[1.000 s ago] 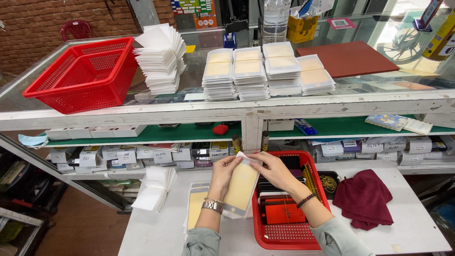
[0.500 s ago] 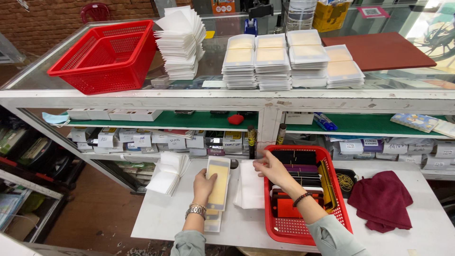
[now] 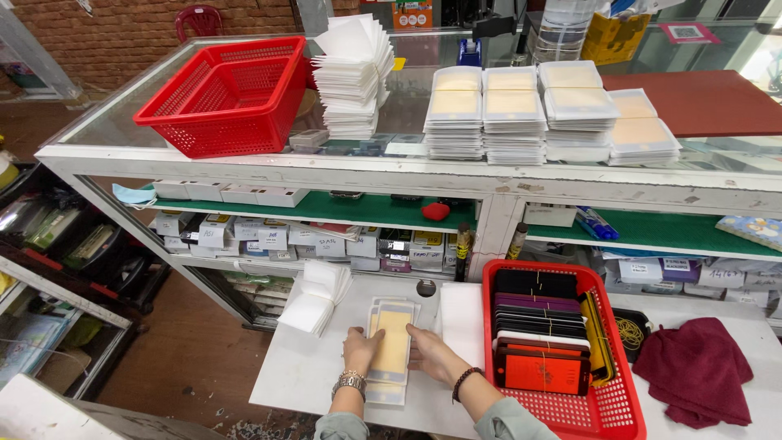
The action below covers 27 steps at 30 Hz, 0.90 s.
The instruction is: The person repeatedly picks white paper sheets and yellow phone screen protectors from a red basket, wraps each protector in a sheet, and places the wrapped items into a clear plastic tray. The process is repeated continuously throughout the clip.
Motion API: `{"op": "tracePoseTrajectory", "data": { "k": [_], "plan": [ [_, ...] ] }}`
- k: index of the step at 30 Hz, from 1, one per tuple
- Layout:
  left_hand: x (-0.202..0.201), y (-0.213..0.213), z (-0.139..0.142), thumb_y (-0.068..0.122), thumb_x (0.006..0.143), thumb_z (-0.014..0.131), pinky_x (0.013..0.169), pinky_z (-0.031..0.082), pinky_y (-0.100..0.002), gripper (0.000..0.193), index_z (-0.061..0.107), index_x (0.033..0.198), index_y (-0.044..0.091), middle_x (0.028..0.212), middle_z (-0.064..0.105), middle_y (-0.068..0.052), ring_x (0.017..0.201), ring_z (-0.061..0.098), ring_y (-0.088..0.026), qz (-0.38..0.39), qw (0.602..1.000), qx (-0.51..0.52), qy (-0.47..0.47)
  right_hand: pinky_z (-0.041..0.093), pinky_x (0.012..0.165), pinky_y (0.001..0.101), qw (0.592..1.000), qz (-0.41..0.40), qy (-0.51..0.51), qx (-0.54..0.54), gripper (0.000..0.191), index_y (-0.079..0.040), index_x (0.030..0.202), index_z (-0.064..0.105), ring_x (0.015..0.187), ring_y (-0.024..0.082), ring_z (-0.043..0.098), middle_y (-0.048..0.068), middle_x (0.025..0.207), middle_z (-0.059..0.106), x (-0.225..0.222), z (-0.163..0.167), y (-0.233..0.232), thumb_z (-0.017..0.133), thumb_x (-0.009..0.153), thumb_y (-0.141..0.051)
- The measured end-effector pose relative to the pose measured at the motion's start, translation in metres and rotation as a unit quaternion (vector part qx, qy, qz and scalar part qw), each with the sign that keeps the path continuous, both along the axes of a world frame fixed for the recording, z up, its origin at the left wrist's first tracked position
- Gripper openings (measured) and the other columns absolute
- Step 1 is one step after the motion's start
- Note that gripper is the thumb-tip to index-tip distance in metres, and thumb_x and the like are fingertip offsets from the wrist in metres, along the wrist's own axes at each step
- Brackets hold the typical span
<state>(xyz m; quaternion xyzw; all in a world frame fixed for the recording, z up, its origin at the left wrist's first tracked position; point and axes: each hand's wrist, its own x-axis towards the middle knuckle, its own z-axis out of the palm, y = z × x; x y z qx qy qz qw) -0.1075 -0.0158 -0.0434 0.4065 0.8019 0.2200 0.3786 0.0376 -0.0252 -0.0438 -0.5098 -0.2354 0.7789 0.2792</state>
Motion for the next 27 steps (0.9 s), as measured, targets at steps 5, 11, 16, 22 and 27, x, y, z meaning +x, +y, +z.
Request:
{"op": "tracePoseTrajectory", "data": {
  "k": [5, 11, 16, 22, 27],
  "plan": [
    [-0.012, 0.005, 0.0, 0.026, 0.079, 0.083, 0.077, 0.062, -0.038, 0.062, 0.067, 0.125, -0.014, 0.114, 0.077, -0.024, 0.097, 0.077, -0.032, -0.04, 0.955, -0.108, -0.275, 0.037, 0.115, 0.0559, 1.0, -0.018, 0.0, -0.024, 0.067, -0.006, 0.153, 0.039, 0.143, 0.037, 0.042, 0.018, 0.154, 0.043, -0.001, 0.003, 0.002, 0.047, 0.102, -0.048],
    [0.0, 0.009, 0.004, 0.017, 0.086, 0.075, 0.088, 0.06, -0.033, 0.049, 0.062, 0.129, -0.002, 0.12, 0.076, -0.014, 0.104, 0.074, -0.021, -0.069, 0.919, 0.032, -0.387, 0.044, 0.108, 0.0492, 0.993, -0.003, -0.073, 0.094, 0.066, -0.003, 0.15, 0.043, 0.133, 0.035, 0.053, 0.017, 0.139, 0.058, 0.003, 0.006, 0.016, 0.054, 0.097, -0.04],
    [0.005, 0.017, 0.013, 0.02, 0.089, 0.075, 0.096, 0.055, -0.032, 0.048, 0.06, 0.131, 0.001, 0.123, 0.074, -0.011, 0.11, 0.071, -0.018, -0.092, 0.901, 0.152, -0.397, 0.04, 0.11, 0.0371, 0.871, -0.08, -0.32, 0.363, 0.069, -0.008, 0.153, 0.034, 0.134, 0.03, 0.044, 0.016, 0.144, 0.041, 0.006, 0.014, 0.029, 0.067, 0.093, -0.02],
    [0.002, 0.014, 0.009, 0.013, 0.085, 0.074, 0.102, 0.047, -0.029, 0.055, 0.056, 0.136, 0.006, 0.134, 0.068, -0.011, 0.123, 0.062, -0.017, -0.114, 0.907, 0.15, -0.375, 0.046, 0.11, 0.0365, 0.926, -0.004, -0.264, 0.268, 0.065, -0.016, 0.156, 0.038, 0.131, 0.031, 0.06, 0.02, 0.139, 0.061, 0.017, 0.015, 0.021, 0.057, 0.094, -0.024],
    [0.004, 0.009, 0.012, 0.001, 0.079, 0.071, 0.099, 0.051, -0.034, 0.073, 0.044, 0.146, 0.015, 0.138, 0.057, -0.009, 0.122, 0.06, -0.02, -0.025, 0.906, 0.181, -0.382, 0.039, 0.116, 0.0365, 0.908, 0.027, -0.282, 0.307, 0.074, -0.018, 0.16, 0.02, 0.147, 0.026, 0.041, 0.011, 0.162, 0.036, 0.017, 0.014, 0.021, 0.057, 0.096, -0.023]
  ]
}}
